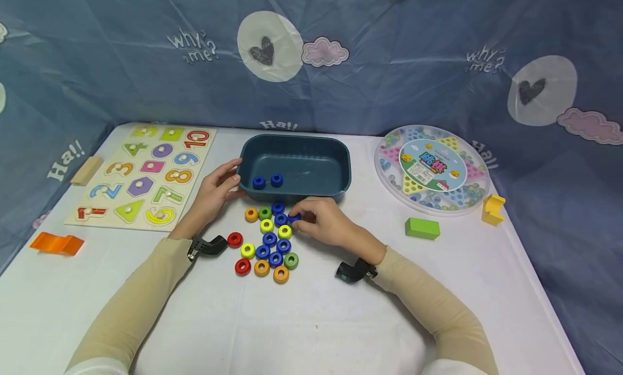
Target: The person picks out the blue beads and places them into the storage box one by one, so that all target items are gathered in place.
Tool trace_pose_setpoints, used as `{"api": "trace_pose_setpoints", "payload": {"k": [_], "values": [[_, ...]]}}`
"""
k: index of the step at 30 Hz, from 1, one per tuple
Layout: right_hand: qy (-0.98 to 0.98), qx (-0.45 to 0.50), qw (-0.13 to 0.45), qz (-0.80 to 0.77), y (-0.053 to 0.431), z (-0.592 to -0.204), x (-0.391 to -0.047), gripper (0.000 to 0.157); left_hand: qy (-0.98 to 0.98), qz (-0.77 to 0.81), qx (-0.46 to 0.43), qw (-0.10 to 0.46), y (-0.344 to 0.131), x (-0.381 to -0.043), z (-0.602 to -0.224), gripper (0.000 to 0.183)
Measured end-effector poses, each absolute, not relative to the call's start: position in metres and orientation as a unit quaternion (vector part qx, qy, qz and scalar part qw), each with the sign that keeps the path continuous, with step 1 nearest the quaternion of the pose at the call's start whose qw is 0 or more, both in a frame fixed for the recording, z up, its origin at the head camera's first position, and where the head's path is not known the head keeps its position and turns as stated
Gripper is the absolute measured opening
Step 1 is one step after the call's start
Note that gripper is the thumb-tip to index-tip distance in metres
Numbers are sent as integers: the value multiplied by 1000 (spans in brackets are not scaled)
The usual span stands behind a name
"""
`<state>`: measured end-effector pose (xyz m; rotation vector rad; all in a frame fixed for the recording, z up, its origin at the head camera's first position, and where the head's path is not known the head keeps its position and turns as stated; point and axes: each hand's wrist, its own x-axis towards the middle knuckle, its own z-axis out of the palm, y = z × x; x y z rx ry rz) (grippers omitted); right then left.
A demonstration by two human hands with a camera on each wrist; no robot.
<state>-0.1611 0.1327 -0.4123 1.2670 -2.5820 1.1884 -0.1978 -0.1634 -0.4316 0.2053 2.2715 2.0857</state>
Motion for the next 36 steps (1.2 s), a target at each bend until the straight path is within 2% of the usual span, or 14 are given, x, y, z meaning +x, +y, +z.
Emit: {"api": "trace_pose_setpoints", "payload": {"k": [6,11,22,28,36], "values": [[-805,435,62,400,121,-374,-172,17,729,680,73,25,-165,-197,-432,47],[-816,387,73,423,111,-352,-197,18,729,680,74,32,-161,-190,-420,48],[-897,242,-12,369,87,-367,-247,19,730,680,71,32,-159,-182,-407,48],[-927,209,-60,306,82,-380,-252,19,731,678,70,34,-158,-183,-408,49],[-930,208,-119,279,79,-382,-253,25,727,683,65,28,-165,-196,-430,48]]}}
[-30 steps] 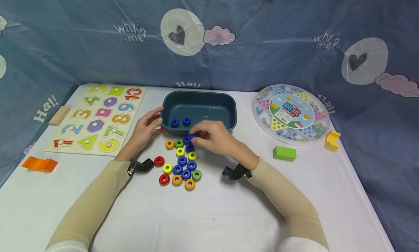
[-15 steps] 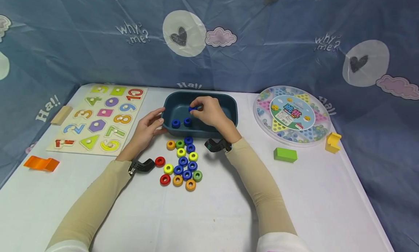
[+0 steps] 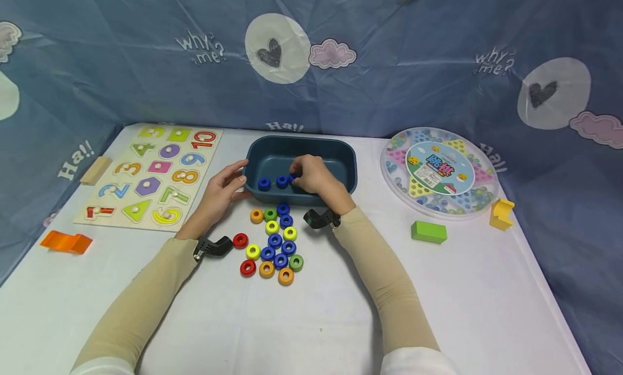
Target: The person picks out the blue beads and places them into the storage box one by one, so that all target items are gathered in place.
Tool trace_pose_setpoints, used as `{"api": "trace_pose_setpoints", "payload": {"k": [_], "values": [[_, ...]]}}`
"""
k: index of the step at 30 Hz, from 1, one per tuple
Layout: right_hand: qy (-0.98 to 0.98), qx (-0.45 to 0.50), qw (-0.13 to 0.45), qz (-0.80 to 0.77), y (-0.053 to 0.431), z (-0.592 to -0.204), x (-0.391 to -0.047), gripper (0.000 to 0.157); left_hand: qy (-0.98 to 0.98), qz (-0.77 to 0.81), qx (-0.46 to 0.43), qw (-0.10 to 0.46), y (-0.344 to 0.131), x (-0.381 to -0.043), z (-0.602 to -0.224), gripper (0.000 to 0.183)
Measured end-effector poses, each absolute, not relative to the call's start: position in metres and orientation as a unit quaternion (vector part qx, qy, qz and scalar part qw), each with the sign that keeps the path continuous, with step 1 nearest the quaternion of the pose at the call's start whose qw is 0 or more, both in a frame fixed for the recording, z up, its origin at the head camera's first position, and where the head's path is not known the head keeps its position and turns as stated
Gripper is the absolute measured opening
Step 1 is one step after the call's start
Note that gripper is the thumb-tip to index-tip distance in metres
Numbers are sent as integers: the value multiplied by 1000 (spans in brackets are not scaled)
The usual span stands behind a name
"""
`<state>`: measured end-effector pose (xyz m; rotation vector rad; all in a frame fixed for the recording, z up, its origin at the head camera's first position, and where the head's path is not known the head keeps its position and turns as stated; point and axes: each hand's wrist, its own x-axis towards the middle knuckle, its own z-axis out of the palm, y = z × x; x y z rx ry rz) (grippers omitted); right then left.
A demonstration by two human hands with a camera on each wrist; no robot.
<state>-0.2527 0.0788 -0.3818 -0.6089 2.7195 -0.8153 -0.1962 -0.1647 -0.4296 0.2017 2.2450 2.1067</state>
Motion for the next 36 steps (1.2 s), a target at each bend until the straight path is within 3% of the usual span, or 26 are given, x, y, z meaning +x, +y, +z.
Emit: {"api": "trace_pose_setpoints", "payload": {"k": [14,20,27,36], "values": [[913,-246,137,-296,77,-383,-254,28,722,688,65,29,-164,-193,-423,47],[905,-262,69,-329,84,-376,-248,29,722,687,68,32,-161,-187,-411,48],[854,-342,-21,-392,97,-358,-213,22,728,682,70,23,-165,-197,-429,46],[822,-438,-13,-364,119,-374,-166,16,727,682,77,18,-164,-199,-434,47]]}}
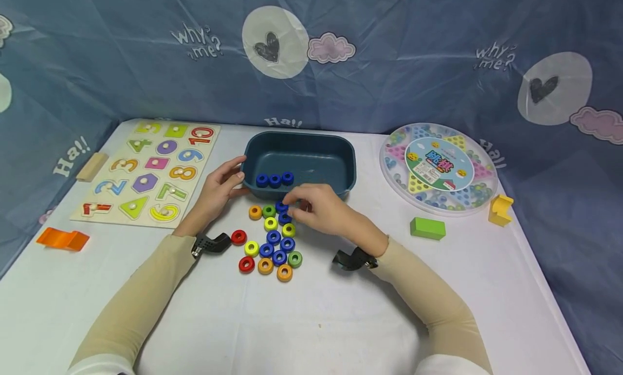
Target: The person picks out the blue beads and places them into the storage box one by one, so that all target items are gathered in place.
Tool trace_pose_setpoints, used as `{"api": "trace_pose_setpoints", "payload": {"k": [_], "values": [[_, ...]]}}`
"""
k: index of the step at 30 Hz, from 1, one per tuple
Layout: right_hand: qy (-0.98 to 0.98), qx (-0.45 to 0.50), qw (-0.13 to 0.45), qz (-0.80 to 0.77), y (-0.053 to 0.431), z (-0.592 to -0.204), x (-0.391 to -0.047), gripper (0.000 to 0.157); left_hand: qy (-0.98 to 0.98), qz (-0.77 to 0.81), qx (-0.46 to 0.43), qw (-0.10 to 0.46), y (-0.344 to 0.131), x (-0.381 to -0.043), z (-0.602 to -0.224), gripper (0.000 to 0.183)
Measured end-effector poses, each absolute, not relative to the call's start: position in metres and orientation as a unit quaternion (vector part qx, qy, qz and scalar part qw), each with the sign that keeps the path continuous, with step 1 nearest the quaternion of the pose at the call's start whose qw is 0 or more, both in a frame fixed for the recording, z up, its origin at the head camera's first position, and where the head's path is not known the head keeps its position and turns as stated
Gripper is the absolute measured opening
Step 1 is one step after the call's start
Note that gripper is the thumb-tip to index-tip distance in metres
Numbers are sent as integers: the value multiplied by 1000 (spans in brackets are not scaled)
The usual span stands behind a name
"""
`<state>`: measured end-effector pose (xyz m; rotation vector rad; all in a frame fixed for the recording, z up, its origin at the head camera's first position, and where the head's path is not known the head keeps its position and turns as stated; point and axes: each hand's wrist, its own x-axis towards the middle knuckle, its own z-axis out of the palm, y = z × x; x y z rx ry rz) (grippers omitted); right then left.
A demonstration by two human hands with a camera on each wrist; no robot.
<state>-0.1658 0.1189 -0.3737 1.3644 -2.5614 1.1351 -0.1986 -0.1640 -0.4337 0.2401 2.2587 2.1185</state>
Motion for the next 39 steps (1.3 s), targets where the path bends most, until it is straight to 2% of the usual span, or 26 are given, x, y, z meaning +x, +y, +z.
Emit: {"api": "trace_pose_setpoints", "payload": {"k": [10,20,28,39], "values": [[-806,482,-127,319,124,-403,-146,14,730,680,71,18,-164,-198,-434,46],[-810,494,-107,298,122,-408,-145,7,734,675,71,15,-165,-198,-435,45],[-820,477,-91,303,123,-411,-144,12,724,686,67,26,-164,-197,-430,47],[-820,462,-108,319,125,-407,-147,18,732,678,64,32,-159,-184,-407,47]]}}
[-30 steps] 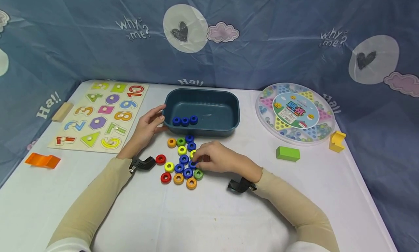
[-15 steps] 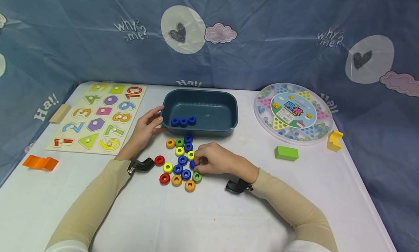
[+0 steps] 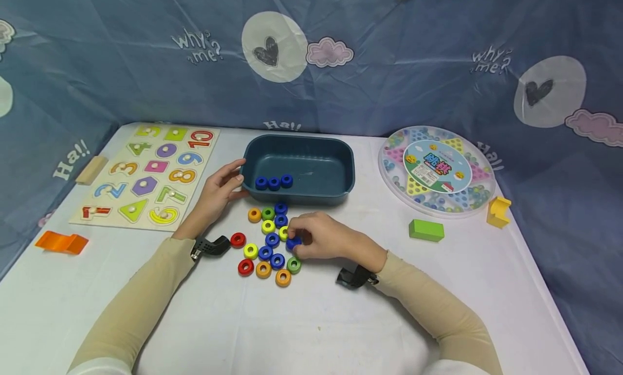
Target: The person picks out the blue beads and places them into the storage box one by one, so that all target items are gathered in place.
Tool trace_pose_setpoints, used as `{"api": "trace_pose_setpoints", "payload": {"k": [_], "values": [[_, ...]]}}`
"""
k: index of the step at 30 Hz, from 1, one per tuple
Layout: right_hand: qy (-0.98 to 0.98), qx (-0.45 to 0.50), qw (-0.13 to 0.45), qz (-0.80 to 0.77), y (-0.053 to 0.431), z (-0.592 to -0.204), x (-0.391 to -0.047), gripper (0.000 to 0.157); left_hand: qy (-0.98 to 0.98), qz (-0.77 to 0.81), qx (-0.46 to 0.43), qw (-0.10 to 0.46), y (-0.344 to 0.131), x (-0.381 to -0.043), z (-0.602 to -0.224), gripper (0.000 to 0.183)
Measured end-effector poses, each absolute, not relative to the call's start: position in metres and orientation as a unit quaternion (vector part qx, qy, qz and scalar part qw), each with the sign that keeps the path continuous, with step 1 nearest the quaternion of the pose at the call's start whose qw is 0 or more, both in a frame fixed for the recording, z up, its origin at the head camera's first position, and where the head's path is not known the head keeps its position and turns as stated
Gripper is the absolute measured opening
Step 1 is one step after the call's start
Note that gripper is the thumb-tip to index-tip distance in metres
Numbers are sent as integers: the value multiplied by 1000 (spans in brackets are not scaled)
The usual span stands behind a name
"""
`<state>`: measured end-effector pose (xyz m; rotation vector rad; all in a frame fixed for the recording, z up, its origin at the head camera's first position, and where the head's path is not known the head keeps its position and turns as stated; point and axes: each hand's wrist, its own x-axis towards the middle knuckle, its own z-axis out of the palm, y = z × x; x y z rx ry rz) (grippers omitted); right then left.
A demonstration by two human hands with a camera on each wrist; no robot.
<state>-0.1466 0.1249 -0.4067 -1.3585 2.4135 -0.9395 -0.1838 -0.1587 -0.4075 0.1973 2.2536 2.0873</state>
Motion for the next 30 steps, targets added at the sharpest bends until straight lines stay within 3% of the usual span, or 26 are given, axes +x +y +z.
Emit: {"api": "trace_pose_setpoints", "payload": {"k": [6,13,19,30], "values": [[809,-467,87,-345,130,-400,-152,18,726,683,66,31,-160,-184,-408,47],[791,-482,4,-376,130,-378,-165,16,731,678,64,31,-164,-184,-408,47],[811,-434,-52,-389,126,-351,-192,15,733,676,64,31,-163,-183,-407,47],[897,-268,12,-350,103,-354,-241,21,732,677,75,19,-164,-195,-430,46]]}}
